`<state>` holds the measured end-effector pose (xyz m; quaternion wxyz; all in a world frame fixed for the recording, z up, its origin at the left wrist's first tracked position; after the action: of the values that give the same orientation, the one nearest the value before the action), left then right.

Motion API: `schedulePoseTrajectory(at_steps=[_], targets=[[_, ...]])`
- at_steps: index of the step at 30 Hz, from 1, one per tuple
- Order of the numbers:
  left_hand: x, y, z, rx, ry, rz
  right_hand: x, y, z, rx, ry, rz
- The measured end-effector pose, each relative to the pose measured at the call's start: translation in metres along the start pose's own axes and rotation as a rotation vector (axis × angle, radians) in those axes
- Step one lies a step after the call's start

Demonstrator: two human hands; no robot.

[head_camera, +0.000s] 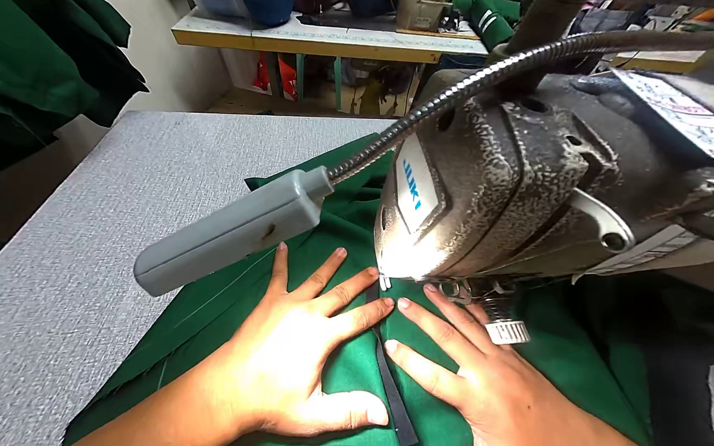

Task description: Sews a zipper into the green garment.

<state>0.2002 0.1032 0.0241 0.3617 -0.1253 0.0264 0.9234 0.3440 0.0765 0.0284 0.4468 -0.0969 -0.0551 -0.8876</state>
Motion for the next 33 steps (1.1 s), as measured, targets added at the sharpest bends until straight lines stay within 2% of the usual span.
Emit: schedulePoseTrajectory(at_steps=[18, 24, 29, 31, 33], targets=[[0.004, -0.003, 0.002, -0.022, -0.026, 0.014, -0.003, -0.004, 0.0, -0.01, 0.038, 0.008], [-0.014, 0.003, 0.01, -0.016, -0.026, -0.032, 0.013, -0.002, 0.004, 0.088, 0.049, -0.044], [-0.006, 0.009, 0.0, -0.014, 0.006, -0.011, 0.02, 0.001, 0.001, 0.117, 0.009, -0.08], [-0.005, 0.009, -0.002, -0.012, 0.001, -0.014, 0.023, 0.01, 0.008, 0.147, -0.031, -0.088], [-0.005, 0.009, -0.003, -0.011, -0.002, -0.02, 0.014, 0.04, 0.03, 0.071, -0.022, -0.142]])
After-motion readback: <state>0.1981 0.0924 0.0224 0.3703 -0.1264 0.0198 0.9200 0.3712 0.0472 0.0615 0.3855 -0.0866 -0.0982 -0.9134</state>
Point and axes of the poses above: each hand's wrist, its own y-axis away from the middle knuckle, its own z-axis out of the back of the hand, x = y × z, the point moved 10 cm from there along -y, towards the middle knuckle, and after that the axes turned 9 degrees about x, right-handed, at the moved point
